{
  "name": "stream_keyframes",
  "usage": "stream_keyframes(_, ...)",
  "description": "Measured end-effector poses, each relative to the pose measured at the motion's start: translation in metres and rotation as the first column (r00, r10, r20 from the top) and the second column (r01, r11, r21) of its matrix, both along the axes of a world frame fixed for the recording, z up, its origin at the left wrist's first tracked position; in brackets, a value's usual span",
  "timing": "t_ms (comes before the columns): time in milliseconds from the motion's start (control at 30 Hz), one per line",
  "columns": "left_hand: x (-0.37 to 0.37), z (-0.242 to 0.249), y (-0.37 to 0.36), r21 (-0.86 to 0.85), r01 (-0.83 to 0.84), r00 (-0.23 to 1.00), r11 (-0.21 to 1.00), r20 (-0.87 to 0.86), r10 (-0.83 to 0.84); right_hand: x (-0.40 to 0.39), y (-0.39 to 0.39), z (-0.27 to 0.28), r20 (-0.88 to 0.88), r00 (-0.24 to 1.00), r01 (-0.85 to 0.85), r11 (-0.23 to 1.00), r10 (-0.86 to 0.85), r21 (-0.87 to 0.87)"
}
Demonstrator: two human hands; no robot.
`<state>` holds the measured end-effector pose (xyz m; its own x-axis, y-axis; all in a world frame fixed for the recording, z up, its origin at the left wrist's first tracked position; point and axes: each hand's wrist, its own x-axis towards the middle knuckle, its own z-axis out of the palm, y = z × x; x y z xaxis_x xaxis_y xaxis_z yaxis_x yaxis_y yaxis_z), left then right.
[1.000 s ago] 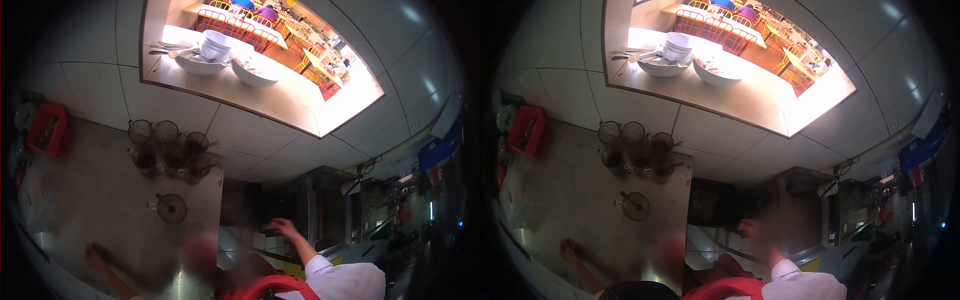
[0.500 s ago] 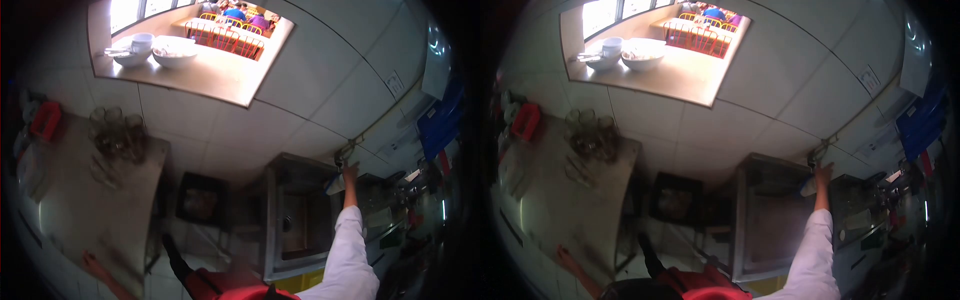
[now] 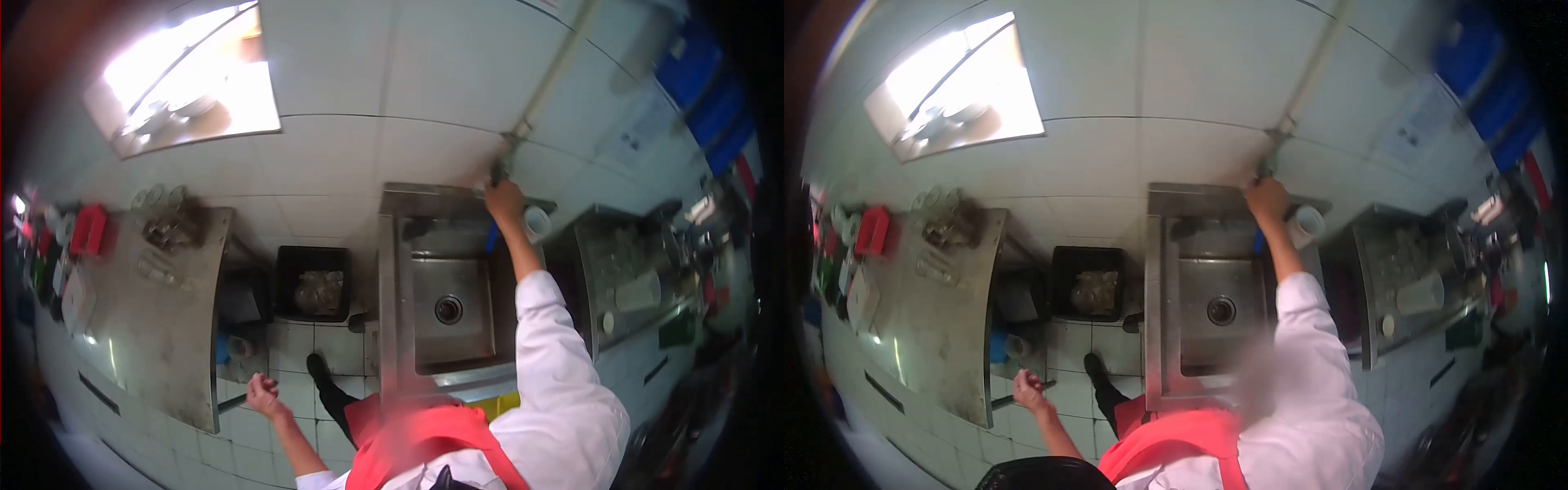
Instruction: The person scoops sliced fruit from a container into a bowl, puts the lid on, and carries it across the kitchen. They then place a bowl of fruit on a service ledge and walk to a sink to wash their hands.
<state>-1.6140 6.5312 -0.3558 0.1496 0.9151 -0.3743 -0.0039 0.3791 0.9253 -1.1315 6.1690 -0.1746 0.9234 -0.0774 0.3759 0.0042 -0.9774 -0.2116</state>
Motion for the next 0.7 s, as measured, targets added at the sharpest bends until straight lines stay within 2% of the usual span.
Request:
stream_keyframes(67,0.051,0.019,-0.032,0.010,0.118,0.992,0.993,0.032,-0.119,0.010,0.008,-0.012,0.047,0.995,0.081,0.985,-0.089,0.153)
stream_keyframes(133,0.102,0.041,-0.069,0.005,0.279,0.949,0.960,0.149,-0.276,0.011,0.003,-0.011,-0.017,0.989,-0.150,0.986,0.149,-0.078)
stream_keyframes(200,0.143,0.045,-0.092,0.060,0.575,0.793,0.816,0.202,-0.574,0.012,-0.008,-0.018,-0.030,0.982,-0.187,0.981,0.189,0.046)
stream_keyframes(267,0.191,0.058,-0.130,0.092,0.730,0.651,0.677,0.206,-0.731,0.014,-0.032,-0.022,-0.100,0.933,-0.345,0.938,0.346,0.025)
stream_keyframes(300,0.216,0.060,-0.147,0.071,0.814,0.551,0.576,0.217,-0.806,0.012,-0.043,-0.030,-0.104,0.945,-0.307,0.951,0.310,0.042)
stream_keyframes(333,0.241,0.060,-0.167,0.053,0.880,0.448,0.472,0.236,-0.862,0.013,-0.056,-0.040,-0.002,0.911,-0.402,0.886,0.413,0.230)
stream_keyframes(367,0.266,0.058,-0.192,0.035,0.927,0.352,0.374,0.269,-0.897,0.014,-0.065,-0.056,0.123,0.864,-0.495,0.775,0.489,0.393)
stream_keyframes(400,0.289,0.054,-0.217,0.021,0.963,0.250,0.268,0.303,-0.920,0.014,-0.069,-0.083,0.267,0.813,-0.508,0.408,0.517,0.759)
stream_keyframes(433,0.312,0.047,-0.242,-0.001,0.983,0.176,0.186,0.324,-0.930,0.010,-0.070,-0.113,0.430,0.779,-0.444,-0.083,0.456,0.892)
stream_keyframes(467,0.337,0.033,-0.265,-0.010,0.996,0.088,0.090,0.350,-0.933,-0.006,-0.071,-0.137,0.369,0.865,-0.283,-0.278,0.340,0.918)
stream_keyframes(500,0.365,-0.018,-0.284,-0.104,0.992,0.111,0.069,0.485,-0.868,-0.019,-0.077,-0.166,-0.056,0.980,0.046,0.055,0.191,0.997)
stream_keyframes(533,0.381,-0.019,-0.306,-0.170,0.985,0.118,0.017,0.603,-0.789,-0.037,-0.079,-0.186,-0.171,0.983,0.159,0.152,0.065,0.975)
stream_keyframes(567,0.393,-0.025,-0.323,-0.242,0.968,0.127,-0.067,0.703,-0.700,-0.064,-0.072,-0.190,-0.191,0.981,0.184,0.158,0.030,0.970)
stream_keyframes(600,0.432,-0.111,-0.325,0.054,0.906,-0.229,-0.419,0.897,-0.379,-0.095,-0.067,-0.173,-0.215,0.976,0.208,0.126,0.046,0.970)
stream_keyframes(633,0.448,-0.170,-0.329,-0.089,0.938,-0.125,-0.335,0.814,-0.567,-0.123,-0.068,-0.139,-0.247,0.965,0.240,0.089,0.085,0.967)
stream_keyframes(667,0.429,-0.123,-0.348,-0.405,0.914,0.229,-0.011,0.539,-0.810,-0.157,-0.073,-0.087,-0.289,0.949,0.285,0.049,0.127,0.957)
stream_keyframes(700,0.414,-0.114,-0.323,-0.382,0.920,0.160,-0.086,0.567,-0.808,-0.186,-0.078,-0.045,-0.335,0.929,0.337,0.015,0.156,0.941)
